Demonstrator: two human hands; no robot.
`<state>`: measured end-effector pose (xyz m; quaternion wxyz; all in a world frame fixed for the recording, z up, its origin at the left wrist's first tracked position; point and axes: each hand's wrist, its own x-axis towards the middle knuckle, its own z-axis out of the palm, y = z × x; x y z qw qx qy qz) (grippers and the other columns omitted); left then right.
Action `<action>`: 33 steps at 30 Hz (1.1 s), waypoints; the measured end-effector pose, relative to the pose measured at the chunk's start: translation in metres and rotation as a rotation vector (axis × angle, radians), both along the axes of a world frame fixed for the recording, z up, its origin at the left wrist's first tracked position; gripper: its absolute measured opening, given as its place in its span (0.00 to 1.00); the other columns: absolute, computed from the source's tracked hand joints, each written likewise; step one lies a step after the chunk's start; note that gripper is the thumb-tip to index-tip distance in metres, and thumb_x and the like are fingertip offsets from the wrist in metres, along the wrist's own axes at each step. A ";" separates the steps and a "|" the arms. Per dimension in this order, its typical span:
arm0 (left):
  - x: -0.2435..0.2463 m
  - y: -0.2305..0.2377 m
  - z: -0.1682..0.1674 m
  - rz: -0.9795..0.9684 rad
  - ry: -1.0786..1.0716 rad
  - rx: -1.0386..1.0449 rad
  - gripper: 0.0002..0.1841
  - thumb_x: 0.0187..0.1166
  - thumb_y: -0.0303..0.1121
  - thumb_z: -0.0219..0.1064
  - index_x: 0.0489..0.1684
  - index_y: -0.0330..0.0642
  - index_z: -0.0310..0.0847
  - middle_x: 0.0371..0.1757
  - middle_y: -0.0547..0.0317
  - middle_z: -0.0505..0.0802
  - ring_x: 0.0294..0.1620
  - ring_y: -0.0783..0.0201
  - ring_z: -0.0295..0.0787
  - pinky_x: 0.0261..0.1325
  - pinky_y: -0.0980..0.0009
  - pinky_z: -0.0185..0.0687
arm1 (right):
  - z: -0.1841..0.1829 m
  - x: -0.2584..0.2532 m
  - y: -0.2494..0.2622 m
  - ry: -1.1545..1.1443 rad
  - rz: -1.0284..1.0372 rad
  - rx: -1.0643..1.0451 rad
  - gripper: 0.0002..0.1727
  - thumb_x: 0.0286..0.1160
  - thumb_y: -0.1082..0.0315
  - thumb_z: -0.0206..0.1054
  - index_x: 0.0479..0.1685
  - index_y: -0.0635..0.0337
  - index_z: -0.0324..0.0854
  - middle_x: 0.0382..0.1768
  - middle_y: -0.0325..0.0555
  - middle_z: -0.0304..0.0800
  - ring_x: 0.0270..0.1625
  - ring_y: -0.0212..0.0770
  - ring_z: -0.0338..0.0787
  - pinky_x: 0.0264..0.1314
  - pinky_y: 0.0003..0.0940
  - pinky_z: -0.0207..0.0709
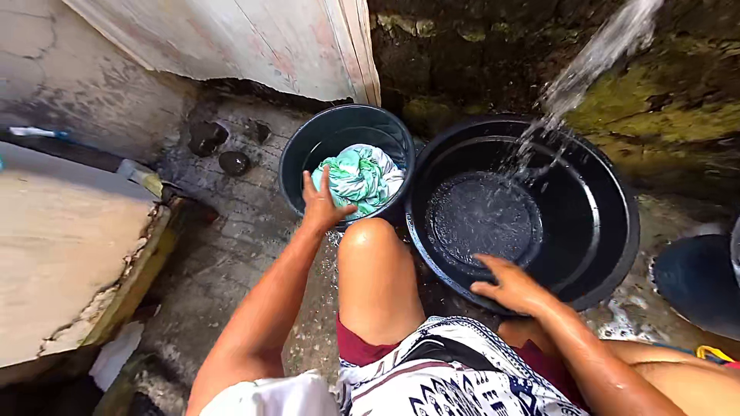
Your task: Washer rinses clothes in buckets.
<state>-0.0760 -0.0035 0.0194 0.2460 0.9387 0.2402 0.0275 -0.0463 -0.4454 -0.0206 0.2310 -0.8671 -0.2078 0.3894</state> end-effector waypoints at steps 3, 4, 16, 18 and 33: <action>0.042 0.006 -0.015 -0.075 0.424 0.057 0.70 0.45 0.47 0.94 0.97 0.67 0.44 0.94 0.28 0.28 0.82 0.10 0.53 0.66 0.20 0.70 | -0.023 -0.026 0.041 0.014 0.168 -0.132 0.50 0.72 0.55 0.75 0.96 0.49 0.50 0.78 0.68 0.74 0.80 0.69 0.74 0.80 0.72 0.62; 0.054 0.009 -0.024 -0.105 0.508 0.092 0.72 0.43 0.48 0.95 0.97 0.69 0.43 0.94 0.29 0.26 0.82 0.09 0.52 0.65 0.19 0.70 | -0.030 -0.032 0.048 -0.020 0.204 -0.179 0.49 0.72 0.58 0.73 0.95 0.50 0.51 0.76 0.68 0.76 0.78 0.68 0.76 0.80 0.69 0.64; 0.107 0.020 -0.060 -0.093 0.387 0.203 0.39 0.55 0.39 0.87 0.73 0.38 0.80 0.77 0.29 0.79 0.77 0.18 0.69 0.64 0.19 0.72 | -0.038 -0.033 0.058 -0.046 0.248 -0.243 0.40 0.74 0.61 0.70 0.90 0.49 0.62 0.74 0.66 0.78 0.76 0.67 0.78 0.75 0.64 0.71; 0.092 0.026 -0.047 -0.009 0.268 0.088 0.37 0.58 0.40 0.85 0.71 0.34 0.81 0.69 0.28 0.85 0.72 0.25 0.79 0.70 0.24 0.71 | -0.036 -0.032 0.056 -0.045 0.235 -0.225 0.40 0.74 0.61 0.70 0.90 0.49 0.63 0.74 0.67 0.78 0.76 0.68 0.78 0.75 0.65 0.71; -0.022 -0.006 0.150 -0.474 -0.863 -1.367 0.19 0.84 0.47 0.59 0.62 0.47 0.83 0.60 0.58 0.92 0.67 0.62 0.87 0.72 0.57 0.83 | -0.040 -0.031 0.049 -0.032 0.157 -0.101 0.38 0.69 0.63 0.74 0.84 0.53 0.70 0.73 0.71 0.77 0.76 0.71 0.77 0.74 0.71 0.69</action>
